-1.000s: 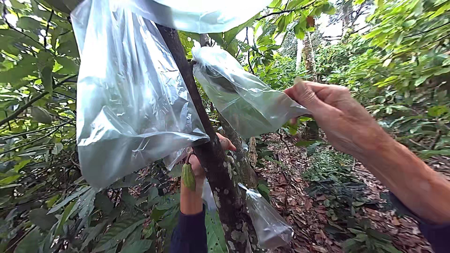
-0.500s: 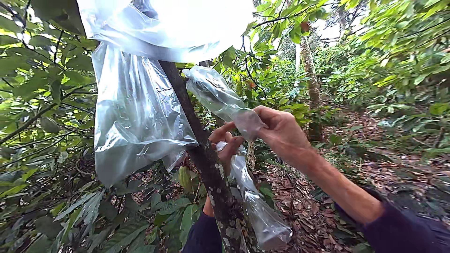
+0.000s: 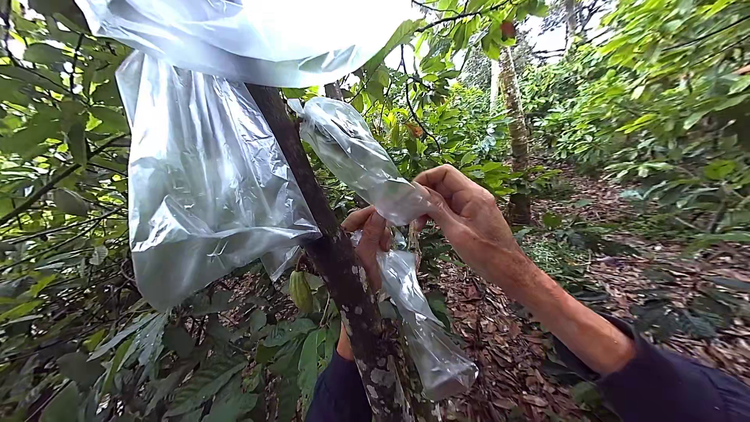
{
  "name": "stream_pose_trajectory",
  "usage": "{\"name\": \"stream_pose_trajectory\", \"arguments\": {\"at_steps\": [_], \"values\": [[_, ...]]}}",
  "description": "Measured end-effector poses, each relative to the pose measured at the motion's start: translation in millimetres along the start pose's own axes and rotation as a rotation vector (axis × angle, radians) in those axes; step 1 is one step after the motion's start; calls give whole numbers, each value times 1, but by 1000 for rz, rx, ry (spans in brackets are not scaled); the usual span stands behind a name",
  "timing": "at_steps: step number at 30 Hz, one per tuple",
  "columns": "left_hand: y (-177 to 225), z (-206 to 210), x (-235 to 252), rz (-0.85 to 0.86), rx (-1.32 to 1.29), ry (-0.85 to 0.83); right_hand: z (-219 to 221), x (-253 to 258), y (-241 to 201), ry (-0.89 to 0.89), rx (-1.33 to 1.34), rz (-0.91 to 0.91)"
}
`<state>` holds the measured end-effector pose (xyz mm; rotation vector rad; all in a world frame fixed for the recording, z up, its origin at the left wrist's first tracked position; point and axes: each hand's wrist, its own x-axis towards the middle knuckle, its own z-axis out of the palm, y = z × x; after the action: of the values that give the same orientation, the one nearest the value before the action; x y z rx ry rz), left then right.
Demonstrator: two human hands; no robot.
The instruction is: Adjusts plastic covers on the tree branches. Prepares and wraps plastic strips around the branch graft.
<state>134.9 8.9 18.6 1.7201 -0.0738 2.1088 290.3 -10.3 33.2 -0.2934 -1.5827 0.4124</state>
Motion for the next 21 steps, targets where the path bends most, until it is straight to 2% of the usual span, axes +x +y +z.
{"name": "stream_pose_trajectory", "arguments": {"at_steps": [2,6,10,12,14,15,17,18,20,21], "values": [[3,6,-2,-3,8,15,3,0,-1,-51,5,-7],[0,10,-5,-26,-20,15,16,2,-1,43,-37,-87],[-6,-2,-6,-19,-43,-27,17,4,-4,38,-69,-133],[10,13,-8,-75,5,63,17,3,-6,43,-72,-122],[37,45,-9,-198,138,280,17,3,-8,43,-109,-108],[38,39,-15,-210,145,286,17,3,-8,41,-125,-103],[26,-20,-49,-199,66,-4,16,2,-6,36,-117,-92],[30,-38,-66,-249,19,-73,16,1,-4,23,-100,-82],[46,-37,-72,-370,-25,-3,16,-2,-2,-23,-56,-52],[47,-34,-69,-368,-4,0,17,-3,-1,-49,-42,-47]]}}
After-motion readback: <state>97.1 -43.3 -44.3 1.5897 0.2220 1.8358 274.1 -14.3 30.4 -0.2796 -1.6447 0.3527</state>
